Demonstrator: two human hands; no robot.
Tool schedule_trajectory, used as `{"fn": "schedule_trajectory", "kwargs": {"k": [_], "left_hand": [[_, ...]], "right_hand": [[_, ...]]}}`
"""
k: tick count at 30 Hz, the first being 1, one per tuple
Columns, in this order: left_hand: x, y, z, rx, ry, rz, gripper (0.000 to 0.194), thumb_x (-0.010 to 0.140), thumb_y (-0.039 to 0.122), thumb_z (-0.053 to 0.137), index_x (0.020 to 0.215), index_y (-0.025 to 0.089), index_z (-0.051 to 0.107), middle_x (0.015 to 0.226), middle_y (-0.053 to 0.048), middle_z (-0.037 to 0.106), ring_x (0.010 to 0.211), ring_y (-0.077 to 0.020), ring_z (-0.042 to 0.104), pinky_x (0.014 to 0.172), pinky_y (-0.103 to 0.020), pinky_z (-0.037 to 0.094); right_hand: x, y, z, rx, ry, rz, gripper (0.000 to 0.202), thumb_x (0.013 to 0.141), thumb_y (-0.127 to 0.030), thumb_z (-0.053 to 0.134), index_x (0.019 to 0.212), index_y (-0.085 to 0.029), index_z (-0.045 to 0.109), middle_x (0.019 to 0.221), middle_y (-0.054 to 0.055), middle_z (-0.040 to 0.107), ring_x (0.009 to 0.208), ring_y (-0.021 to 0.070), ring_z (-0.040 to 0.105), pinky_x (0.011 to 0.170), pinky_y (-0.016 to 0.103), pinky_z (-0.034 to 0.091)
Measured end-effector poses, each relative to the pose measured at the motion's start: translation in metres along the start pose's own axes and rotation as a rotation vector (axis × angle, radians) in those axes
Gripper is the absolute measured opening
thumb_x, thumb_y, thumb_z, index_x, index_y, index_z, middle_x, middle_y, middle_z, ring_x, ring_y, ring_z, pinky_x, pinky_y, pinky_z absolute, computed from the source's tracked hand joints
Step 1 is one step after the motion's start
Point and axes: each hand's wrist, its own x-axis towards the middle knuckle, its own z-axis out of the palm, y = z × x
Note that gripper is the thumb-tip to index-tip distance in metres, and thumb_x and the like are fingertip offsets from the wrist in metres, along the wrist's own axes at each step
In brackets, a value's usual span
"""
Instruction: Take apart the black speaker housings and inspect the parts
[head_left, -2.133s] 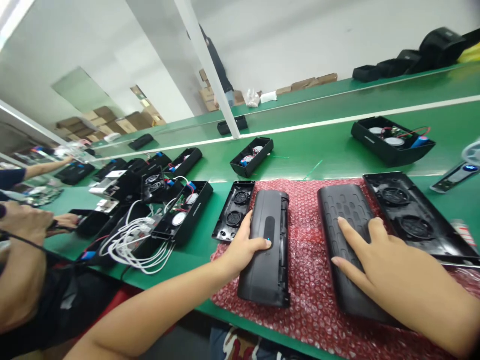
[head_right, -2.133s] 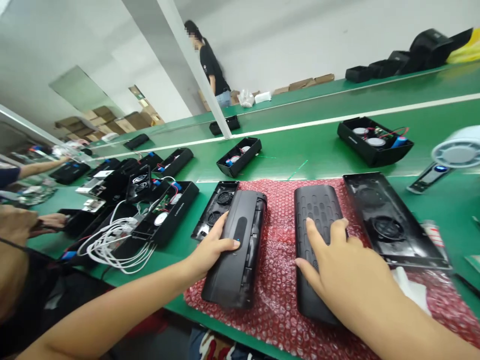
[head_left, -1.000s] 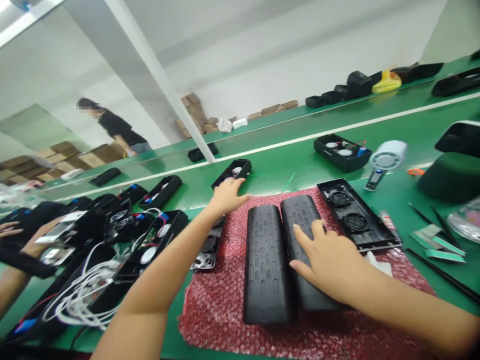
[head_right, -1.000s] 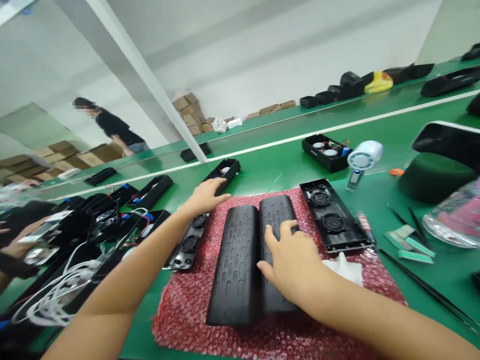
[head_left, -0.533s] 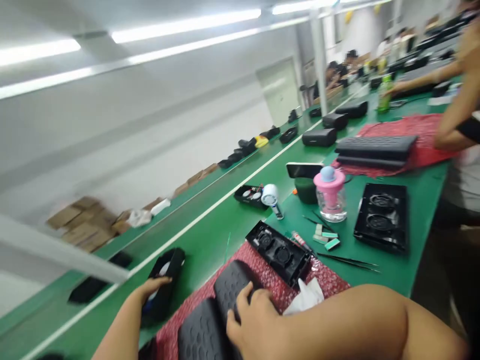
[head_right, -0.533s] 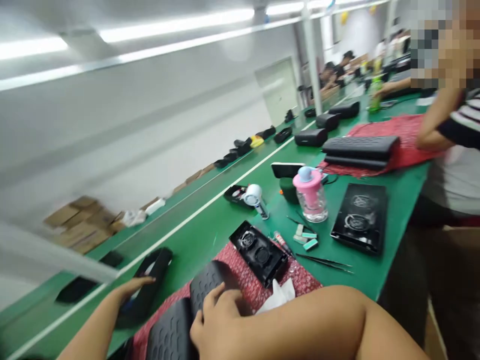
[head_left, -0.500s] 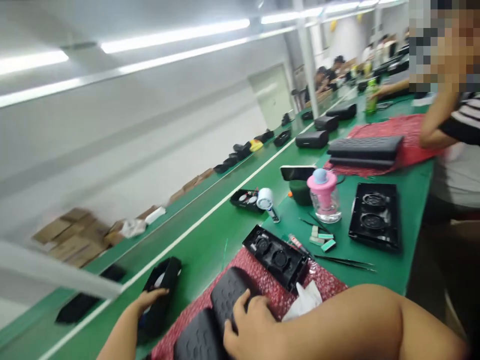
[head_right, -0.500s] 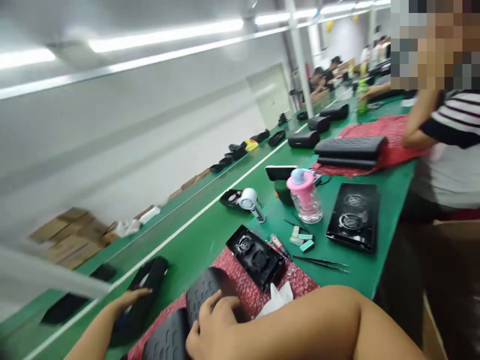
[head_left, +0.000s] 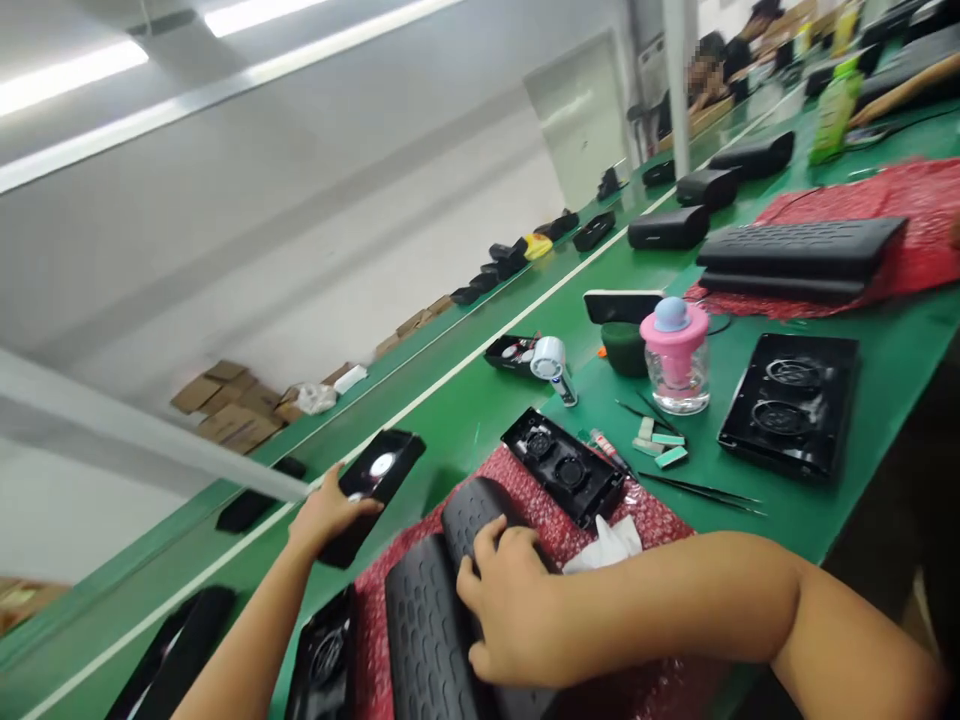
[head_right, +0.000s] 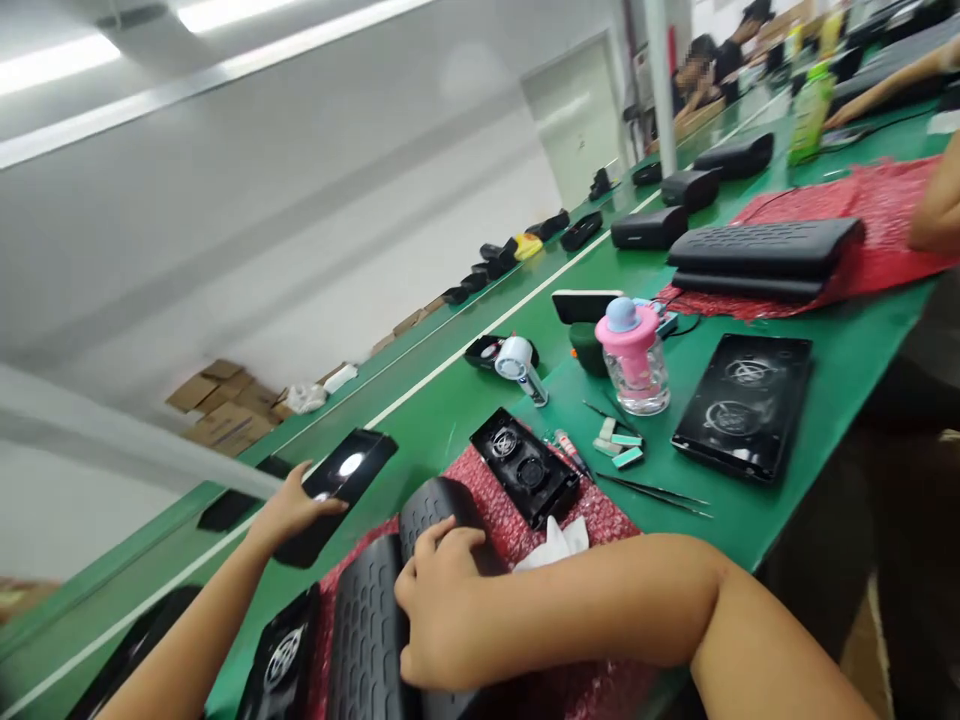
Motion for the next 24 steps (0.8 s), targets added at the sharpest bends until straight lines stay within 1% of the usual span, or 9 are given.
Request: {"fn": "schedule_trajectory", "kwargs": {"k": [2,4,8,14,17,19,21,23,24], "left_hand": [[-0.027,0.016,-0.008,-0.082,-0.042,0.048,0.111,0.058,0.047,0.081,0.150,0.010,0.030,0.130,-0.025,0.062,0.113,-0.0410,0.064,0.095,-0.050,0.050],[-0.049,0.032,-0.010,-0.119,-0.066,0.068,0.112,0.056,0.046,0.082,0.151,0.016,0.029,0.137,-0.020,0.058,0.119,-0.0384,0.061,0.100,-0.047,0.048],[-0.074,0.048,0.009,-0.177,-0.119,0.128,0.112,0.054,0.042,0.083,0.151,0.020,0.031,0.142,-0.015,0.055,0.128,-0.0355,0.056,0.107,-0.043,0.044],[-0.079,0.049,0.038,-0.255,-0.216,0.234,0.107,0.056,0.049,0.077,0.147,0.009,0.037,0.141,-0.021,0.055,0.129,-0.0382,0.055,0.110,-0.048,0.043],[-0.075,0.049,0.030,-0.280,-0.214,0.244,0.104,0.056,0.048,0.077,0.146,0.009,0.040,0.143,-0.022,0.054,0.132,-0.0383,0.052,0.112,-0.049,0.041],[-0.082,0.052,0.018,-0.294,-0.154,0.215,0.091,0.066,0.047,0.070,0.143,0.008,0.043,0.146,-0.023,0.050,0.137,-0.0378,0.047,0.116,-0.050,0.036],[-0.105,0.058,0.007,-0.311,-0.069,0.168,0.071,0.080,0.046,0.055,0.138,0.005,0.046,0.144,-0.024,0.050,0.137,-0.0364,0.046,0.117,-0.051,0.034],[-0.145,0.067,0.000,-0.336,-0.011,0.155,0.057,0.088,0.042,0.044,0.133,0.007,0.051,0.139,-0.022,0.055,0.132,-0.0328,0.051,0.116,-0.050,0.036],[-0.170,0.072,-0.001,-0.349,-0.010,0.182,0.054,0.087,0.042,0.048,0.132,0.012,0.053,0.141,-0.017,0.055,0.134,-0.0298,0.050,0.117,-0.046,0.036]], "right_hand": [[-0.001,-0.001,0.002,-0.004,-0.004,0.021,0.076,0.090,-0.054,0.053,0.146,-0.002,0.047,0.141,0.037,0.047,0.125,0.0520,0.050,0.072,0.063,0.054],[-0.002,-0.002,0.003,-0.038,-0.027,0.041,0.077,0.092,-0.055,0.050,0.148,-0.002,0.043,0.142,0.039,0.044,0.124,0.0513,0.052,0.074,0.061,0.053],[-0.002,-0.003,0.002,-0.091,-0.075,0.074,0.077,0.094,-0.056,0.045,0.152,-0.006,0.038,0.143,0.042,0.040,0.120,0.0492,0.057,0.076,0.056,0.053],[-0.004,-0.003,0.002,-0.100,-0.075,0.054,0.079,0.094,-0.059,0.042,0.152,-0.006,0.037,0.146,0.039,0.039,0.123,0.0490,0.055,0.077,0.056,0.053],[-0.005,-0.002,0.000,-0.080,-0.080,0.064,0.078,0.094,-0.057,0.044,0.152,-0.005,0.038,0.145,0.040,0.040,0.125,0.0490,0.054,0.078,0.057,0.053],[-0.006,-0.003,-0.002,-0.059,-0.077,0.070,0.077,0.093,-0.056,0.047,0.151,-0.005,0.039,0.144,0.040,0.041,0.121,0.0484,0.057,0.078,0.057,0.053],[-0.008,-0.002,-0.005,-0.039,-0.073,0.076,0.077,0.093,-0.054,0.050,0.150,-0.005,0.040,0.143,0.041,0.041,0.115,0.0473,0.061,0.077,0.056,0.053],[-0.009,-0.002,-0.007,-0.018,-0.075,0.086,0.076,0.092,-0.053,0.053,0.150,-0.005,0.041,0.143,0.042,0.041,0.110,0.0468,0.064,0.077,0.056,0.053],[-0.009,-0.001,-0.007,-0.006,-0.078,0.094,0.076,0.091,-0.053,0.055,0.150,-0.005,0.041,0.143,0.042,0.040,0.108,0.0467,0.065,0.078,0.057,0.052]]}}
